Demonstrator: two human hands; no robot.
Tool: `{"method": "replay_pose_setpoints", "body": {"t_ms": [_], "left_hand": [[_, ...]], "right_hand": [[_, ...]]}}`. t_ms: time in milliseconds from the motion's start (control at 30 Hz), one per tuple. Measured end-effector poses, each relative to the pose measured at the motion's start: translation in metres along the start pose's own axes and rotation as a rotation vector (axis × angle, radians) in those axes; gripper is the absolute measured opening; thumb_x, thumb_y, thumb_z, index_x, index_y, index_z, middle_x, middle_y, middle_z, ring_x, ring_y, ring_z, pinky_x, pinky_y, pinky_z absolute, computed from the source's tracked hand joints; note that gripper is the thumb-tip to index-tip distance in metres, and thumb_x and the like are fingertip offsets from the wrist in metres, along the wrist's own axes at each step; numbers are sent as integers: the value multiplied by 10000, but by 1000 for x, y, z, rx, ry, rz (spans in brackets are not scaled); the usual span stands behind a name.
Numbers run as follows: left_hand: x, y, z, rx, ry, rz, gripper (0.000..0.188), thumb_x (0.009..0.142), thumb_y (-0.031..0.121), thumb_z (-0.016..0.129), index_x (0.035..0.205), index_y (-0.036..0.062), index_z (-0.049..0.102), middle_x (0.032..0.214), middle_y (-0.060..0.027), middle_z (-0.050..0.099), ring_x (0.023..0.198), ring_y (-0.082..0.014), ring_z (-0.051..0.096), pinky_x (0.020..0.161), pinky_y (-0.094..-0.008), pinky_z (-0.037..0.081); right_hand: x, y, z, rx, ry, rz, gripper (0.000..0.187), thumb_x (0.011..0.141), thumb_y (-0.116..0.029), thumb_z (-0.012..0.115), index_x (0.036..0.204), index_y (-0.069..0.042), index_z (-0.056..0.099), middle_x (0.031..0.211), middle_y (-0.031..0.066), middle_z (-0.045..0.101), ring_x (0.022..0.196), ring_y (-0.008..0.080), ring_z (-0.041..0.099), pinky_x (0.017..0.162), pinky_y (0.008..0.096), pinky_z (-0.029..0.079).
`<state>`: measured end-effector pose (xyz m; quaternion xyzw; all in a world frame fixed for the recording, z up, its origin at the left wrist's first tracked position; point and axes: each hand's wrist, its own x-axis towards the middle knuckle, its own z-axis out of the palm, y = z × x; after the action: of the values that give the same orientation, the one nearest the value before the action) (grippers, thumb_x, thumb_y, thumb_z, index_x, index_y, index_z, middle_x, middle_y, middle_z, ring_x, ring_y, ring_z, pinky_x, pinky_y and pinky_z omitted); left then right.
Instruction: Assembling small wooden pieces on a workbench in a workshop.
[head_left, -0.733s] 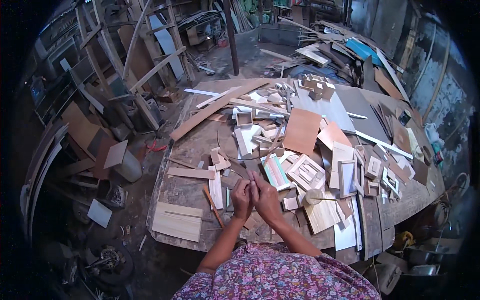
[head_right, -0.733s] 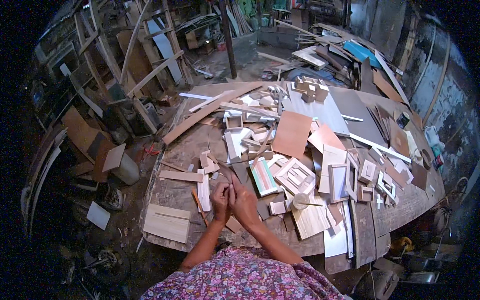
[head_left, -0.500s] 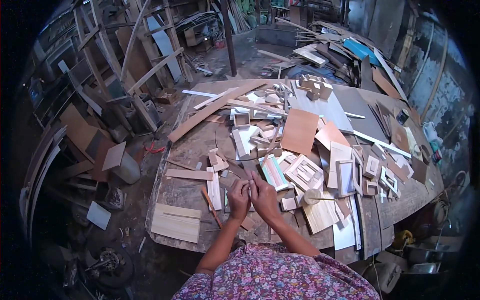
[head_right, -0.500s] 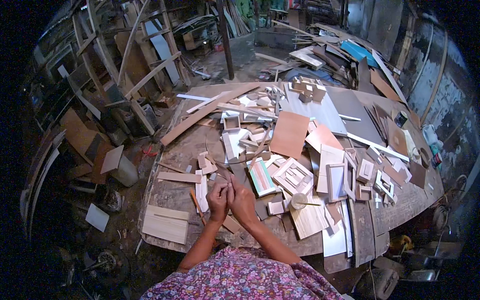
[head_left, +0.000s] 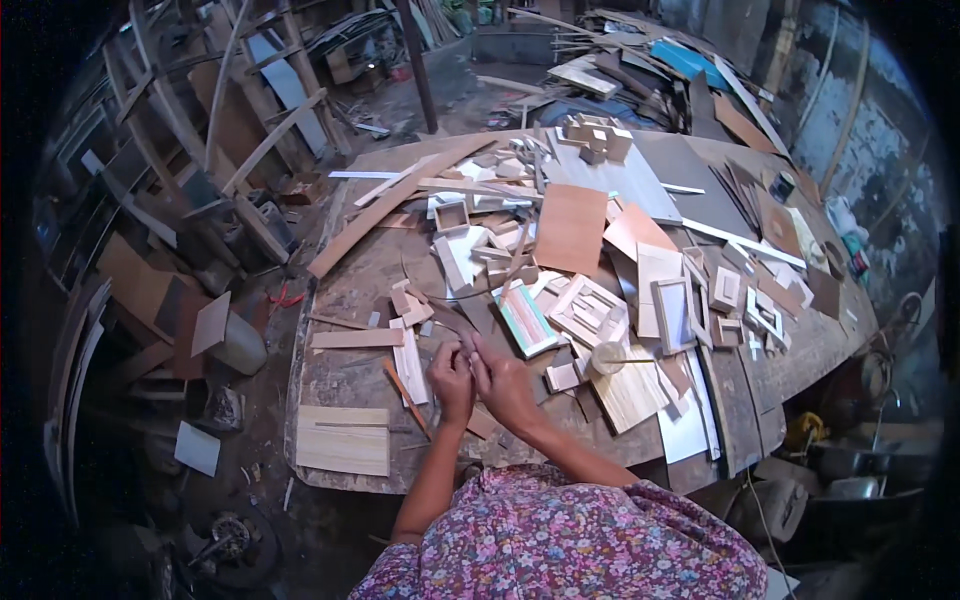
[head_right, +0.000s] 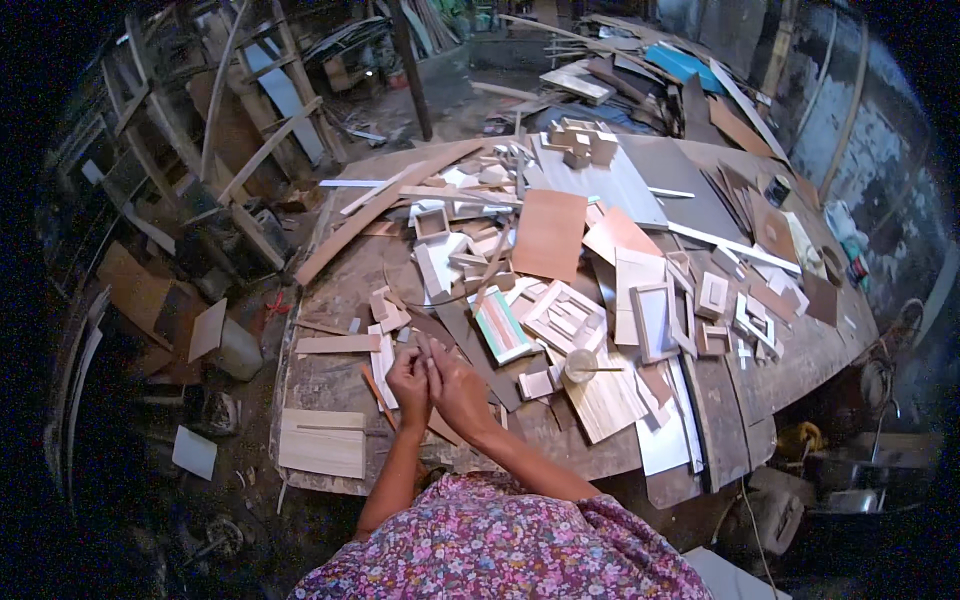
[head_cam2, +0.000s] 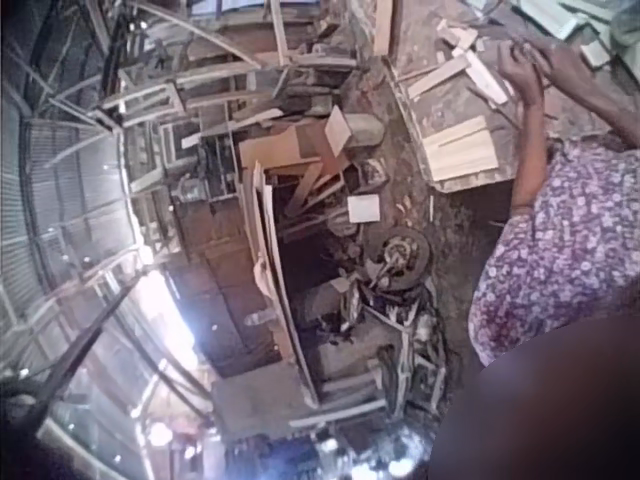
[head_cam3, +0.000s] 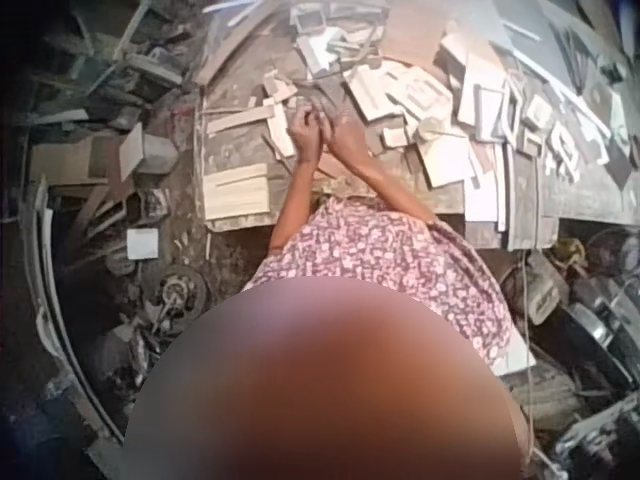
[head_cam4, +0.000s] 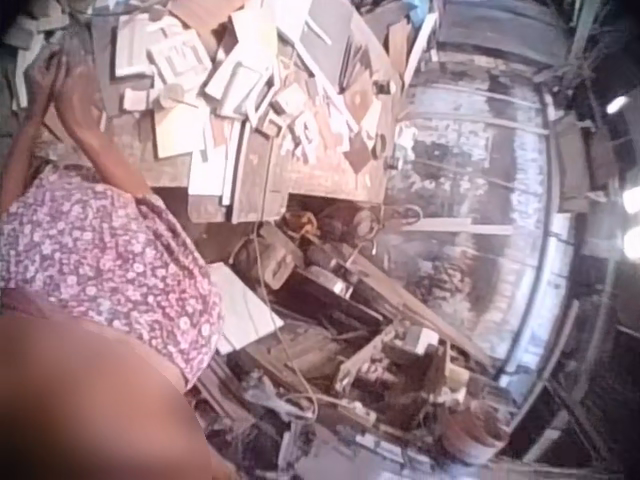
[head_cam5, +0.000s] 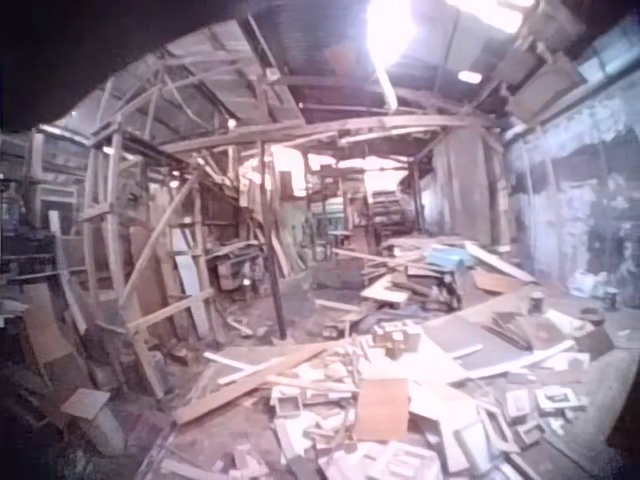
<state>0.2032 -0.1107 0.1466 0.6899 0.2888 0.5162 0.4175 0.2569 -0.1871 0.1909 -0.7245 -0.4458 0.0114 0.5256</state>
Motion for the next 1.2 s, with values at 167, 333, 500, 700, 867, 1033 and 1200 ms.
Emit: {"method": "replay_pose_setpoints", "body": {"t_ms": [167,333,500,700,867,1033,1200], "left_hand": [[-3,8,9,-57,-51,-13,54,790,8,498,753,-16,530,648,-86,529,579,-142,500,537,-280,404],[-1,10,6,-88,-20,-48,50,797,-5,498,758,-21,525,653,-48,522,601,-100,491,556,-240,410],[-3,15,8,-83,-65,-43,31,779,-23,515,757,-14,536,642,-38,527,586,-90,487,537,-237,406],[-1,13,4,-94,-57,-78,40,794,-16,528,758,-16,545,689,-1,537,640,-55,463,575,-199,391],[-5,-1,8,-77,-59,-105,26,775,-6,528,753,-18,536,632,-76,539,568,-112,485,528,-272,403],[-4,-4,7,-41,-69,-28,30,777,-7,514,758,-10,536,621,-89,531,557,-113,485,516,-275,396],[-4,-12,5,-36,-50,-71,26,762,-20,508,758,-18,533,620,-105,527,548,-140,493,518,-288,394]], "right_hand": [[13,5,-4,35,9,89,298,839,-160,482,1078,6,546,624,246,521,545,347,556,490,398,408],[1,-5,-8,73,34,54,299,843,-168,477,1074,9,549,608,249,511,530,342,549,486,384,403],[10,-4,-11,96,3,110,301,844,-153,475,1083,16,540,660,261,529,552,330,566,499,370,413],[0,3,-3,111,95,-23,302,842,-141,476,1099,6,535,683,261,543,594,334,577,527,368,426],[8,-10,-13,52,-73,130,295,831,-128,486,1086,8,544,733,257,560,646,350,588,555,367,449],[7,0,-5,-16,28,19,286,831,-128,482,1078,-3,552,684,252,544,576,340,565,507,386,422],[5,-3,-5,-70,-42,46,284,829,-159,489,1058,-8,566,624,244,524,541,353,550,484,400,413]]}}
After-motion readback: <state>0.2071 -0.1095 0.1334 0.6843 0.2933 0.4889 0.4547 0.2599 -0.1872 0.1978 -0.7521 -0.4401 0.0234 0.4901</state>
